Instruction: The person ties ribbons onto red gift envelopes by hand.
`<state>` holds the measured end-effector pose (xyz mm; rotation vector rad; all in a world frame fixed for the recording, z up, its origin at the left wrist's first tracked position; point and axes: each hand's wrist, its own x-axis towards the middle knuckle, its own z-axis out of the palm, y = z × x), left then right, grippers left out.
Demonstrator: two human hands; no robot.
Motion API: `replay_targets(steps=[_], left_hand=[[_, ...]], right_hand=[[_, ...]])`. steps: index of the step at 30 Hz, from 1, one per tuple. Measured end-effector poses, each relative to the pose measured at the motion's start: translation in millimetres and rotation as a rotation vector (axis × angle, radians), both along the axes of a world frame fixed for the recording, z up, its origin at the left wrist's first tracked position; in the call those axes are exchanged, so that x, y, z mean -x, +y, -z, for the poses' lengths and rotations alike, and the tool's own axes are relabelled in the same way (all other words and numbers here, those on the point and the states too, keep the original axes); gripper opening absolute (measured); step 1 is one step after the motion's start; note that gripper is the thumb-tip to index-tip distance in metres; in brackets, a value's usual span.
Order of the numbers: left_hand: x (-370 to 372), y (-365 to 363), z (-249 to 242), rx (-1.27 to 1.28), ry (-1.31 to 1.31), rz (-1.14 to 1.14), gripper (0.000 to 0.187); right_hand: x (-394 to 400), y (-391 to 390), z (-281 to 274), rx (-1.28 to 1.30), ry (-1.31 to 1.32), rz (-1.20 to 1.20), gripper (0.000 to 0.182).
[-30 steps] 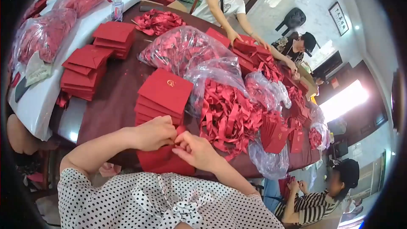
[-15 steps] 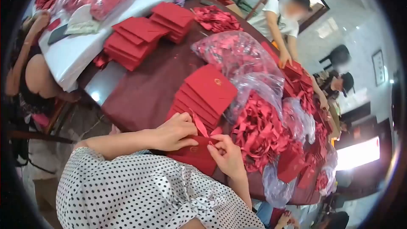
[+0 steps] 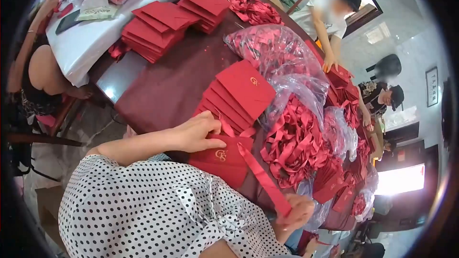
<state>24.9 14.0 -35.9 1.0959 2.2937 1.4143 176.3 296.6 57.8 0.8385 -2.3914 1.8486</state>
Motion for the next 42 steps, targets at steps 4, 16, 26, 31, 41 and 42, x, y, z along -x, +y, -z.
replay_targets(steps=[4, 16, 26, 31, 41, 42], left_hand=[[2, -3, -5, 0.044, -0.048, 0.019, 0.039], [19, -34, 1, -0.15, -0.255, 0.314, 0.025], [0, 27, -3, -0.12, -0.027, 0.146, 0.022], [6, 21, 2, -0.167, -0.539, 0.23, 0.023], [18, 3, 1, -0.138, -0.761, 0.374, 0.022], [17, 4, -1, -0.138, -0.765, 0.37, 0.022]], right_hand=[[-7, 16, 16, 0.41, 0.084, -0.301, 0.029], [13, -23, 1, -0.37, 0.5, 0.769, 0.015], [57, -89, 41, 0.14, -0.13, 0.561, 0.02], [70, -69, 63, 0.234, -0.26, 0.481, 0.009], [64, -68, 68, 0.034, -0.233, 0.435, 0.01], [64, -70, 66, 0.035, -0.237, 0.431, 0.01]])
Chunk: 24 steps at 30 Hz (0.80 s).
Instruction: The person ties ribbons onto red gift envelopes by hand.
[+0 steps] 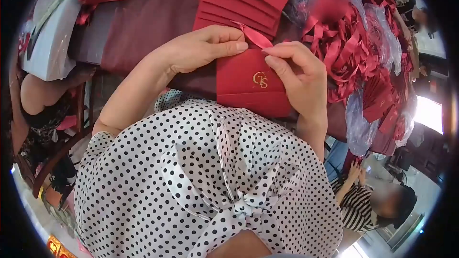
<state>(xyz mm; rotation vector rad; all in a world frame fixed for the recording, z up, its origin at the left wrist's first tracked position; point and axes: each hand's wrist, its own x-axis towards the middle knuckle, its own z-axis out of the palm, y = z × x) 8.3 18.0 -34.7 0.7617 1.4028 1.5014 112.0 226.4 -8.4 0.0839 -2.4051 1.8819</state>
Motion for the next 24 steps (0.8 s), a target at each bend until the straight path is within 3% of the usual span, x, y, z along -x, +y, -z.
replay_targets(steps=[2, 5, 22, 24], left_hand=[[-2, 3, -3, -0.044, -0.128, -0.014, 0.02], [-4, 5, 6, 0.027, -0.075, -0.098, 0.02], [-9, 9, 13, -0.107, -0.094, -0.191, 0.017], [-13, 12, 15, -0.082, -0.048, -0.202, 0.015]], right_hand=[[1, -6, -9, -0.281, 0.217, 0.005, 0.008], [-9, -19, -23, -0.418, 0.122, 0.017, 0.013], [0, -37, -5, -0.44, 0.084, 0.063, 0.007], [1, -37, -7, -0.641, 0.257, 0.012, 0.007]])
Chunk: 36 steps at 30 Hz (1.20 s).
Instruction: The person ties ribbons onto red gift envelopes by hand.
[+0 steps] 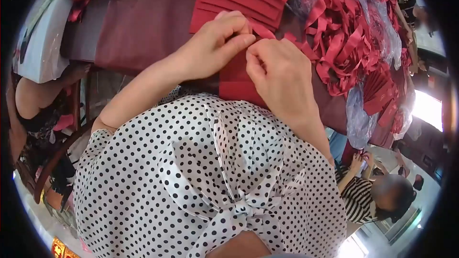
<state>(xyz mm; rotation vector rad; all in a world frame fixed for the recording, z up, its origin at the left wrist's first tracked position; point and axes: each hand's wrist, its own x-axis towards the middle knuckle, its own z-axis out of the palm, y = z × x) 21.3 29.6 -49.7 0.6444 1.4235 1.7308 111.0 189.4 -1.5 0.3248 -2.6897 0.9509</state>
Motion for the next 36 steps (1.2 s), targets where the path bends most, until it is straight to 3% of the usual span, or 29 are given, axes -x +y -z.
replay_targets(steps=[2, 3, 6, 7, 9, 11, 13, 26, 28, 31, 32, 34, 36], left_hand=[[-5, 5, 9, 0.011, 0.704, -0.234, 0.013], [-9, 7, 1, 0.019, 0.835, -0.299, 0.01], [-15, 9, -5, 0.022, 0.97, -0.456, 0.009], [-16, 8, -4, 0.018, 0.969, -0.455, 0.009], [-18, 0, -1, 0.064, 0.744, -0.379, 0.01], [-13, -8, 1, 0.113, 0.661, -0.317, 0.018], [-11, -14, 1, 0.073, 0.336, -0.198, 0.018], [-5, -24, 4, -0.022, 0.094, -0.124, 0.017], [-6, -21, 3, -0.036, 0.056, -0.137, 0.013], [-8, -21, 2, -0.024, 0.066, -0.137, 0.01], [-7, -22, 2, 0.001, 0.117, -0.122, 0.008], [-6, -23, 5, -0.005, 0.159, -0.093, 0.006], [-6, -22, 6, -0.01, 0.2, -0.063, 0.007]], right_hand=[[1, -5, -8, -0.146, 0.052, -0.01, 0.008], [1, -8, -10, -0.289, 0.105, -0.02, 0.01], [1, -8, -7, -0.232, 0.094, -0.022, 0.01], [2, -7, -6, -0.202, 0.054, -0.057, 0.011], [5, 1, -1, 0.227, -0.229, 0.008, 0.007], [5, 2, 4, 0.245, -0.23, 0.014, 0.007], [2, 0, 13, 0.152, -0.118, 0.025, 0.007], [2, -3, 18, 0.24, -0.135, 0.048, 0.007], [4, -3, 20, 0.009, 0.158, -0.073, 0.009], [4, -4, 23, -0.116, 0.278, -0.097, 0.012], [3, -3, 25, -0.115, 0.278, -0.095, 0.012], [0, -1, 27, 0.144, 0.059, -0.064, 0.013], [0, -2, 24, 0.144, 0.032, -0.05, 0.013]])
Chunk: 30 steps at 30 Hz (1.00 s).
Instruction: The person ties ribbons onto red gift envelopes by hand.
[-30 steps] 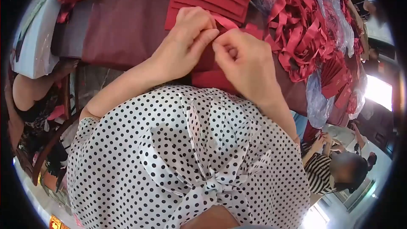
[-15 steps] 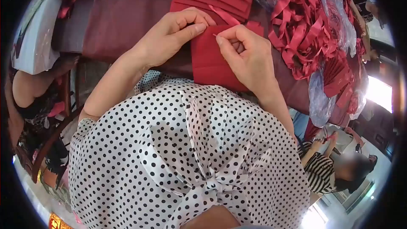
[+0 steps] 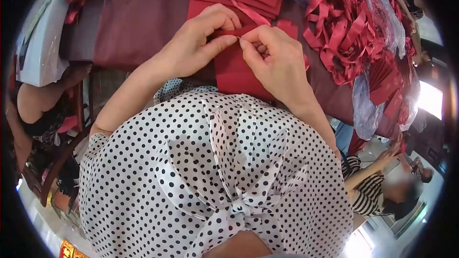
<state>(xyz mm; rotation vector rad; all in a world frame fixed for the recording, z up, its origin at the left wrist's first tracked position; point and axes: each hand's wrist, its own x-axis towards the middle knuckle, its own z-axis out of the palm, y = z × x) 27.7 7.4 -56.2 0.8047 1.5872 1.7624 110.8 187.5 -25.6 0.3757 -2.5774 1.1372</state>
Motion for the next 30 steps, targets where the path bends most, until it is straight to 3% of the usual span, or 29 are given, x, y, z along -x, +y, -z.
replay_targets(steps=[2, 4, 6, 7, 9, 10, 13, 14, 17, 18, 20, 24, 30], left_hand=[[-4, 4, -1, 0.08, 0.45, -0.115, 0.009], [-7, 8, -2, 0.088, 0.588, -0.134, 0.011], [-9, 12, -3, 0.027, 0.933, -0.23, 0.01], [-9, 11, -5, 0.026, 0.933, -0.224, 0.01], [-6, 8, -16, 0.04, 0.912, -0.195, 0.008], [-5, 5, -22, 0.063, 0.972, -0.16, 0.008], [-3, 2, -37, 0.083, 1.016, -0.032, 0.005], [1, -2, -42, 0.077, 1.022, -0.035, 0.005], [13, -5, -59, 0.154, 0.663, 0.067, 0.011], [17, -4, -66, 0.147, 0.673, 0.07, 0.011], [26, 2, -77, 0.331, 0.604, 0.314, 0.016], [39, 15, -81, 0.317, 0.806, 0.485, 0.019], [31, 27, -83, 0.25, 0.952, 0.478, 0.014]], right_hand=[[0, -1, 2, 0.002, -0.031, 0.018, 0.013], [3, 0, 7, -0.123, 0.139, -0.002, 0.014], [2, -1, 7, -0.136, 0.136, 0.005, 0.016], [1, -1, 7, -0.15, 0.134, 0.007, 0.018], [-2, 0, -11, 0.252, -0.286, 0.04, 0.023], [-1, 0, -23, 0.304, -0.436, 0.074, 0.025], [-6, -2, -9, -0.027, -0.027, -0.002, 0.024], [-7, -2, -12, -0.033, -0.02, -0.001, 0.024], [-9, -4, -20, -0.164, 0.161, -0.005, 0.018], [-9, -5, -20, -0.184, 0.172, -0.005, 0.019], [-11, -5, -20, -0.215, 0.147, 0.0, 0.019], [-16, 1, -29, -0.244, 0.165, 0.004, 0.016], [-26, 5, -54, -0.242, -0.088, 0.029, 0.02]])
